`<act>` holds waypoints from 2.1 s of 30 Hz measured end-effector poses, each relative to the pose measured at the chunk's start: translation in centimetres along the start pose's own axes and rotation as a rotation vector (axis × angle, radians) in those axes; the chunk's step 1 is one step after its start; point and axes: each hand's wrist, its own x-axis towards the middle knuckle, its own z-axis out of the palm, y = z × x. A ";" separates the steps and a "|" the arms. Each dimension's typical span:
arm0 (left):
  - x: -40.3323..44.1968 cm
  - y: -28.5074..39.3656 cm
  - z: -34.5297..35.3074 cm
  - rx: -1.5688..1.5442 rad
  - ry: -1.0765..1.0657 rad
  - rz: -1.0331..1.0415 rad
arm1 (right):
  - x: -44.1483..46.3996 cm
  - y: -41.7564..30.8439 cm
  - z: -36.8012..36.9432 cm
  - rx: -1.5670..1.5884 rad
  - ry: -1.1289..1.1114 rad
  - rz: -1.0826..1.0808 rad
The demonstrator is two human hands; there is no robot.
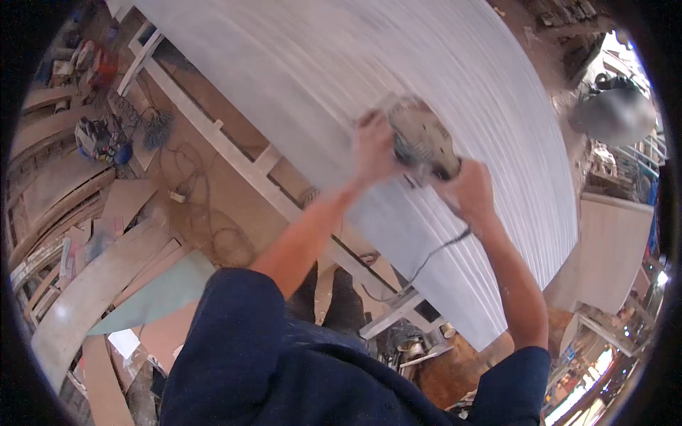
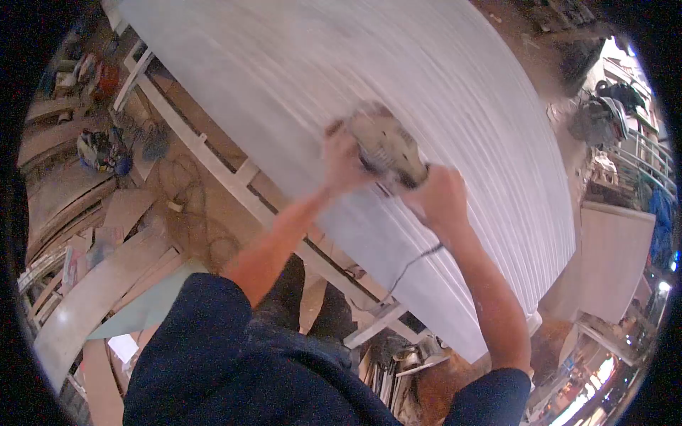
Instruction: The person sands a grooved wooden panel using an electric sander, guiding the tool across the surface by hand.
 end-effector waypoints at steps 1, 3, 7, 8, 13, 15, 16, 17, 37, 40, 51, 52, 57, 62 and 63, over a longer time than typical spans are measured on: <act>1.8 -2.1 -1.9 -0.014 0.012 -0.004 | 2.3 -2.0 0.4 -0.021 -0.002 -0.032; 5.3 -6.4 -5.8 0.008 0.053 0.016 | 6.7 -7.5 0.7 -0.106 0.016 -0.071; 11.3 -14.8 -12.3 0.041 0.147 0.153 | 15.1 -15.7 2.4 -0.202 0.061 -0.253; 12.3 -17.5 -13.4 0.190 0.172 0.187 | 18.1 -16.8 3.0 -0.210 0.054 -0.435; 14.6 -21.9 -17.8 -0.289 -0.067 -0.211 | 20.9 -21.9 3.9 0.062 0.083 -0.543; 13.6 -19.1 -17.4 -0.418 -0.051 -0.176 | 19.9 -20.0 3.9 0.028 0.090 -0.429; 12.6 -20.0 -16.2 -0.415 -0.072 -0.171 | 18.3 -18.2 4.1 0.020 0.096 -0.494; 10.8 -20.7 -14.8 -0.289 -0.100 -0.212 | 16.5 -16.4 4.4 0.009 0.098 -0.562; -20.5 25.5 17.1 -0.001 -0.333 -0.108 | -26.1 26.5 -1.3 0.063 -0.045 0.120; -26.0 31.6 21.5 -0.088 -0.383 -0.098 | -32.6 32.9 -0.9 0.061 -0.017 0.170; -22.0 25.8 17.3 -0.152 -0.234 -0.135 | -25.9 25.9 -0.5 0.013 -0.031 0.205; -20.0 23.7 15.1 -0.136 -0.206 -0.149 | -23.7 22.7 -0.8 0.013 -0.031 0.175; -11.7 11.3 6.6 0.067 -0.004 -0.081 | -11.4 10.2 -0.1 -0.059 -0.047 -0.020; -1.9 0.6 -1.8 0.080 0.059 -0.061 | -1.0 -1.7 0.5 -0.085 -0.009 -0.088; -0.5 -2.1 -2.9 -0.006 0.072 -0.060 | 1.3 -3.4 0.8 -0.135 -0.004 -0.125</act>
